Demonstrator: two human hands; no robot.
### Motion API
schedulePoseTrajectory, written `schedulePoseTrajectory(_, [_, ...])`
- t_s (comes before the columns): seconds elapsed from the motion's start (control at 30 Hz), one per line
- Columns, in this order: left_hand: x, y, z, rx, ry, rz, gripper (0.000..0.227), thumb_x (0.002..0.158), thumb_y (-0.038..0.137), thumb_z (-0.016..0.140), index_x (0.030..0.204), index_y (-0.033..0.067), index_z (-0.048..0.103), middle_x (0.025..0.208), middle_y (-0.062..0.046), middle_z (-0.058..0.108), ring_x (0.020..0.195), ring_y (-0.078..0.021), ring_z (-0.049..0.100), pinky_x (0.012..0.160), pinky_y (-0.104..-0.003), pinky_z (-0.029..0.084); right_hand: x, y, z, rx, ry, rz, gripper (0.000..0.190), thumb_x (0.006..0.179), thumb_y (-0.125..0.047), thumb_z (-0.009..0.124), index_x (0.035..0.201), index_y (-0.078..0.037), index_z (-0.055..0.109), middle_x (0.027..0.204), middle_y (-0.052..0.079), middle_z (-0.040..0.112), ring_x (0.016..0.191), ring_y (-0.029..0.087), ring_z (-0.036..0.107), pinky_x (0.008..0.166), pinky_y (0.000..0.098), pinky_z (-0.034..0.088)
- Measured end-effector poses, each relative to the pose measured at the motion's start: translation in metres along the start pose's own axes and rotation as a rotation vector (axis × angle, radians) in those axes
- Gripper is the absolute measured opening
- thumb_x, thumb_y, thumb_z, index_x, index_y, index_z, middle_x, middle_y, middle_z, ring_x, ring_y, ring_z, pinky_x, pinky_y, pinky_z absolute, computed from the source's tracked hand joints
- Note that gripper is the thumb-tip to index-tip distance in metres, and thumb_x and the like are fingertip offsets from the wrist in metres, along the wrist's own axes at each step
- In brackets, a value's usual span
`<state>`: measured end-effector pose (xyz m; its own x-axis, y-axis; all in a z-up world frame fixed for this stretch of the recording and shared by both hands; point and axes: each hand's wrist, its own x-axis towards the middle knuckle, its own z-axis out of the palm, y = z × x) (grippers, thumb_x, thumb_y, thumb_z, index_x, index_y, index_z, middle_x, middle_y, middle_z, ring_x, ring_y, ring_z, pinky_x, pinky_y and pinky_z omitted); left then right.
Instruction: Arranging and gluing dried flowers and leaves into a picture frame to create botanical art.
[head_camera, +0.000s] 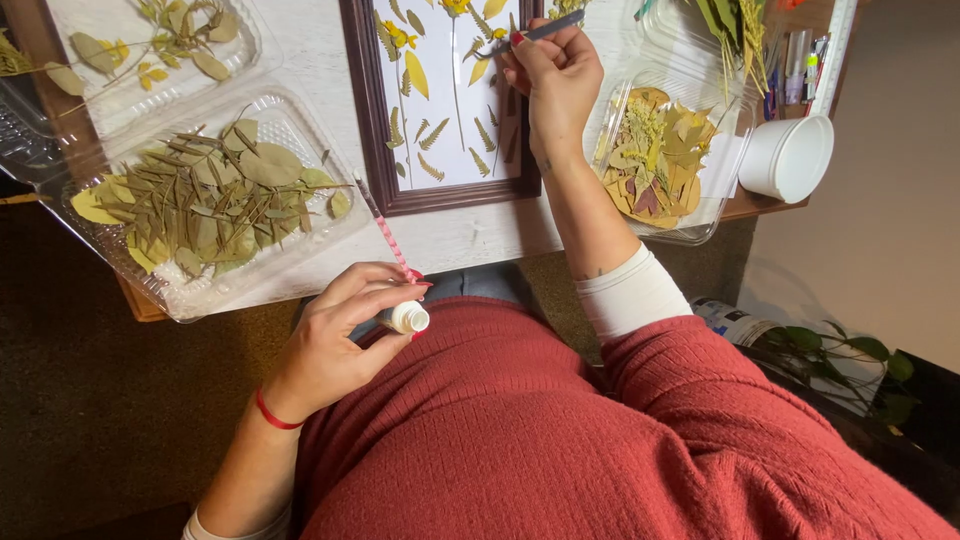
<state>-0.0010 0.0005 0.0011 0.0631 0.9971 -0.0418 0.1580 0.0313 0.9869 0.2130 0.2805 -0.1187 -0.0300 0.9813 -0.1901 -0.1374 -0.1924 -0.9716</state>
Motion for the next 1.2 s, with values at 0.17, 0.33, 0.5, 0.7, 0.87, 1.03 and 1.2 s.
schedulePoseTrajectory(0.17, [-0.001,0.001,-0.003,-0.002,0.004,-0.002,0.045,0.077,0.002,0.082,0.121,0.0093,0.074,0.116,-0.008,0.069,0.108,-0.0202,0.070,0.095,-0.031,0.056,0.001,0.000,0.003,-0.050,0.021,0.007,0.016,0.093,0.007,0.069,0.107,0.004,0.064,0.086,0.009,0.074,0.075,0.018,0.076,0.062,0.0278,0.061])
schedulePoseTrajectory(0.33, [-0.002,0.000,-0.004,0.004,0.004,0.011,0.045,0.076,0.001,0.081,0.120,0.0085,0.074,0.115,-0.008,0.068,0.108,-0.0210,0.069,0.095,-0.031,0.056,0.002,0.001,0.002,-0.094,0.029,0.000,0.016,0.092,0.006,0.069,0.108,0.003,0.065,0.085,0.008,0.074,0.076,0.018,0.077,0.060,0.0281,0.062])
schedulePoseTrajectory(0.5, [-0.002,0.000,-0.005,-0.002,0.007,0.006,0.044,0.078,0.002,0.081,0.120,0.0088,0.073,0.115,-0.008,0.069,0.108,-0.0204,0.070,0.094,-0.030,0.056,-0.002,-0.006,0.005,-0.185,0.041,-0.002,0.018,0.091,0.002,0.071,0.108,0.000,0.066,0.086,0.004,0.075,0.077,0.016,0.079,0.052,0.0257,0.056])
schedulePoseTrajectory(0.7, [-0.002,0.000,-0.004,-0.009,0.016,0.017,0.044,0.078,0.002,0.081,0.121,0.0086,0.073,0.115,-0.008,0.069,0.108,-0.0203,0.070,0.095,-0.031,0.056,-0.003,-0.007,0.005,-0.176,0.048,0.001,0.017,0.091,0.001,0.072,0.107,-0.003,0.066,0.085,0.003,0.076,0.076,0.016,0.079,0.052,0.0255,0.055])
schedulePoseTrajectory(0.87, [-0.002,-0.001,-0.003,-0.014,0.026,0.036,0.044,0.079,0.003,0.081,0.122,0.0085,0.073,0.116,-0.009,0.069,0.110,-0.0208,0.069,0.096,-0.031,0.056,0.000,-0.004,0.001,-0.153,0.029,-0.032,0.013,0.092,0.001,0.072,0.102,-0.003,0.065,0.084,0.001,0.073,0.080,0.016,0.079,0.056,0.0264,0.058])
schedulePoseTrajectory(1.03, [-0.004,0.000,-0.004,0.014,0.034,0.041,0.043,0.080,0.003,0.081,0.122,0.0081,0.073,0.117,-0.009,0.069,0.110,-0.0216,0.069,0.096,-0.031,0.056,-0.006,-0.007,-0.001,-0.159,0.025,-0.042,0.011,0.094,0.000,0.070,0.103,-0.003,0.065,0.084,0.002,0.072,0.075,0.014,0.075,0.058,0.0261,0.058])
schedulePoseTrajectory(1.2, [-0.008,-0.005,-0.002,-0.069,0.029,0.007,0.040,0.083,0.004,0.080,0.122,0.0079,0.072,0.117,-0.009,0.067,0.109,-0.0202,0.070,0.094,-0.030,0.057,-0.034,-0.021,0.007,-0.194,-0.165,-0.066,0.019,0.099,0.002,0.068,0.118,0.000,0.066,0.096,0.003,0.075,0.083,0.009,0.070,0.063,0.0227,0.053])
